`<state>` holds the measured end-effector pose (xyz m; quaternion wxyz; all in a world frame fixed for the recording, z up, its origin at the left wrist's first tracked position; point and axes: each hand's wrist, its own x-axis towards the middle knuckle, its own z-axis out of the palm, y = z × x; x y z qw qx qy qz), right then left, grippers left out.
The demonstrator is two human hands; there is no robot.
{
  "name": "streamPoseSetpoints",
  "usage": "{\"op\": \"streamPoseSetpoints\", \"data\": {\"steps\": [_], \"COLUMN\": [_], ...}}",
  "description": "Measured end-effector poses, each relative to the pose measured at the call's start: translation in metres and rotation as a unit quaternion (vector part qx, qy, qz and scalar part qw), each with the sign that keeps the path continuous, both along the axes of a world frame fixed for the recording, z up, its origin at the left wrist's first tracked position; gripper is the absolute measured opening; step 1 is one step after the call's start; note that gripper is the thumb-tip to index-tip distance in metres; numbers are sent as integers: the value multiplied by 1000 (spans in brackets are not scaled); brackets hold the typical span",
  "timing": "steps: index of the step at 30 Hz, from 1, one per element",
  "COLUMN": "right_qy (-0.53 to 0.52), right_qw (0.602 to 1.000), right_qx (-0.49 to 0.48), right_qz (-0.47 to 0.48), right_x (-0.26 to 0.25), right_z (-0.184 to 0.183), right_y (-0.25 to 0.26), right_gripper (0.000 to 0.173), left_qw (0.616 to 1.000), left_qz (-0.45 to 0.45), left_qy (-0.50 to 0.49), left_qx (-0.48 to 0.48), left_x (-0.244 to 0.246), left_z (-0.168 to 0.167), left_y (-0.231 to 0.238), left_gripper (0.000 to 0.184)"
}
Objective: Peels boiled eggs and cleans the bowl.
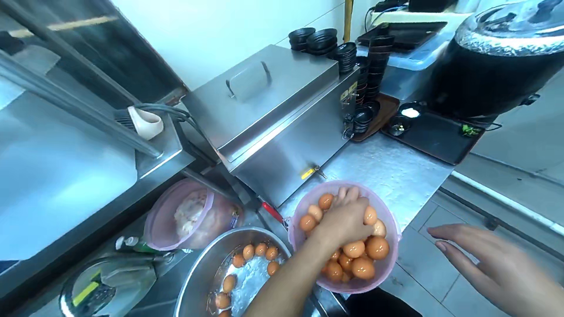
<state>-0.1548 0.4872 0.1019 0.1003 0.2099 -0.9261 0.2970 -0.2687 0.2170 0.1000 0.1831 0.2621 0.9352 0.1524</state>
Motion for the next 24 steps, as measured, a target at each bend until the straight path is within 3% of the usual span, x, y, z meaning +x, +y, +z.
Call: {"op": "streamPoseSetpoints", "data": {"steps": [7, 19, 24], "right_qy": [-2, 17, 4], "right_qw": [1000, 999, 998], "right_qx": [-5, 1, -3], "right_qz": [-5, 51, 62], "right_x": [-1, -16, -14], "right_z": [-9, -4, 3], "right_y": [2, -24, -24], "right_gripper": [33, 34, 32], "left_qw": [999, 995, 988], "left_qz": [1, 71, 97], "left_qy": [20, 70, 94], "left_qx": [-28, 8, 74], "left_x": [1, 20, 42], "left_z": [-1, -3, 25], "left_y": [-2, -20, -44], "left_gripper": [52, 65, 58]}}
